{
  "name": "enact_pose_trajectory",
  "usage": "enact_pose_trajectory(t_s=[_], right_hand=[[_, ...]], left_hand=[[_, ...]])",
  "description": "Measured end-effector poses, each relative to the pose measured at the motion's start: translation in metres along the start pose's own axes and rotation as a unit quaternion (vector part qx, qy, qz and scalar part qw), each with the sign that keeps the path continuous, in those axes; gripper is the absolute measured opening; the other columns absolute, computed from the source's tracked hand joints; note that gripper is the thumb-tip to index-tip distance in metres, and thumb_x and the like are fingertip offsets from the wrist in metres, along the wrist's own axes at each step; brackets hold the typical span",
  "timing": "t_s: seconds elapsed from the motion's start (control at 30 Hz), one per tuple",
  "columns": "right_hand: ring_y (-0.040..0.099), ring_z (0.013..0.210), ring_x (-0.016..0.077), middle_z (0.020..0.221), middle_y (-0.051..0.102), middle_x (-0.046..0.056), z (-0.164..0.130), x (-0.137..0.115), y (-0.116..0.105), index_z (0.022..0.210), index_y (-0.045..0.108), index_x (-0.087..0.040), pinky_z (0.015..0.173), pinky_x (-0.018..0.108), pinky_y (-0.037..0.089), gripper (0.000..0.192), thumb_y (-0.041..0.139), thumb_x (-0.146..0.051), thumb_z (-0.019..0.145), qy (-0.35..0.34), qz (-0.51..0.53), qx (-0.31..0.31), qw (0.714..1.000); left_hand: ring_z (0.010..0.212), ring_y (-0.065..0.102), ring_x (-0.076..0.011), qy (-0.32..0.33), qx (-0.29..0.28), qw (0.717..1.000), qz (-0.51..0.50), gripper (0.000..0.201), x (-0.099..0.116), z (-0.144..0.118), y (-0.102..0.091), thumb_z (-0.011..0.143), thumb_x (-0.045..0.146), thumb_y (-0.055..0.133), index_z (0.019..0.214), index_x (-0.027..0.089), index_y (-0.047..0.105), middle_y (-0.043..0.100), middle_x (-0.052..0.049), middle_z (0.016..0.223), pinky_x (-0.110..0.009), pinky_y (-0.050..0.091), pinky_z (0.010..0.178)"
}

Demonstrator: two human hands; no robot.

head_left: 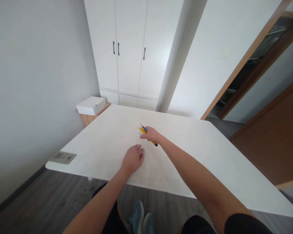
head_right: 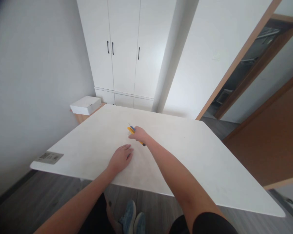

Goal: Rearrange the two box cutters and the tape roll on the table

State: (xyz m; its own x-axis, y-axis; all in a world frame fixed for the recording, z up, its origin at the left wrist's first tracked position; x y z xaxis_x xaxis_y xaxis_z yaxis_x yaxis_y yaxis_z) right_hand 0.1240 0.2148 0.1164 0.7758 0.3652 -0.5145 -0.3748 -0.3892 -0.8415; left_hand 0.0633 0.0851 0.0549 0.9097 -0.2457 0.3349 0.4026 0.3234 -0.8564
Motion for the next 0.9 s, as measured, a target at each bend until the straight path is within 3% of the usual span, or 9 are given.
enact_pose_trajectory(t_s=[0.1, 0.23, 0.4, 0.67, 0.83, 0.9], right_hand=[[0.062, 0.059, 0.0146, 0.080, 0.070, 0.003, 0.023, -0.071, 0.048, 0.103, 0.057, -0.017, 0.054, 0.023, 0.043, 0.044, 0.074, -0.043, 0.073, -0.047, -0.039, -0.052, 0.997], [0.064, 0.062, 0.0178, 0.070, 0.070, 0.003, 0.033, -0.106, 0.085, 0.098, 0.062, -0.016, 0.056, 0.025, 0.043, 0.041, 0.075, -0.046, 0.073, -0.062, -0.088, -0.115, 0.988], [0.067, 0.066, 0.0204, 0.071, 0.071, 0.006, 0.043, -0.096, 0.090, 0.090, 0.066, -0.016, 0.059, 0.027, 0.044, 0.042, 0.069, -0.056, 0.078, -0.035, -0.105, -0.109, 0.988], [0.068, 0.074, 0.0202, 0.075, 0.071, 0.006, 0.057, -0.080, 0.081, 0.101, 0.065, -0.016, 0.062, 0.026, 0.045, 0.045, 0.063, -0.058, 0.085, 0.006, -0.115, -0.072, 0.991], [0.067, 0.076, 0.0209, 0.072, 0.070, 0.006, 0.059, -0.081, 0.077, 0.096, 0.067, -0.017, 0.061, 0.028, 0.048, 0.042, 0.065, -0.057, 0.084, 0.024, -0.126, -0.119, 0.985], [0.068, 0.081, 0.0229, 0.078, 0.071, 0.008, 0.062, -0.088, 0.070, 0.097, 0.067, -0.016, 0.064, 0.028, 0.050, 0.042, 0.067, -0.055, 0.084, 0.024, -0.128, -0.103, 0.986]], left_hand=[[0.112, 0.061, -0.0257, 0.008, 0.010, 1.000, -0.020, 0.024, 0.002, 0.000, -0.003, 0.089, 0.021, 0.051, 0.102, 0.019, 0.071, 0.068, -0.013, 0.118, -0.044, 0.045, 0.103], [0.097, 0.063, -0.0276, -0.003, 0.006, 0.999, -0.040, 0.022, -0.001, 0.003, 0.000, 0.088, 0.020, 0.050, 0.093, 0.017, 0.071, 0.070, -0.013, 0.095, -0.046, 0.048, 0.091], [0.096, 0.062, -0.0295, -0.004, 0.004, 0.999, -0.044, 0.023, -0.002, 0.004, 0.004, 0.088, 0.023, 0.050, 0.094, 0.016, 0.071, 0.069, -0.015, 0.094, -0.048, 0.046, 0.090], [0.105, 0.060, -0.0267, -0.004, 0.025, 0.999, -0.048, 0.021, -0.002, 0.002, 0.000, 0.088, 0.023, 0.052, 0.098, 0.018, 0.070, 0.067, -0.013, 0.107, -0.046, 0.044, 0.099], [0.113, 0.057, -0.0262, -0.008, 0.027, 0.998, -0.058, 0.018, -0.003, 0.001, 0.001, 0.089, 0.023, 0.054, 0.095, 0.018, 0.070, 0.066, -0.014, 0.113, -0.045, 0.041, 0.105], [0.113, 0.057, -0.0261, -0.011, 0.028, 0.998, -0.058, 0.019, -0.004, 0.001, 0.001, 0.089, 0.023, 0.053, 0.095, 0.018, 0.070, 0.067, -0.014, 0.113, -0.045, 0.040, 0.105]])
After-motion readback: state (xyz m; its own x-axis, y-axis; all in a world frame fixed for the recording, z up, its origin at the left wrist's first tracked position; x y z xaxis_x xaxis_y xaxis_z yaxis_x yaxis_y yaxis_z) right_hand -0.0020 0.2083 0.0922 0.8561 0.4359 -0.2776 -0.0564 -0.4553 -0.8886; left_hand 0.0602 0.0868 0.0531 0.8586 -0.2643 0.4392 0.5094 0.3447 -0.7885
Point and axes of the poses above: each hand's wrist, its own z-axis towards the middle knuckle, its own y-axis out of the palm, x = y × z, the point moved 8 cm from there along z, towards the middle knuckle
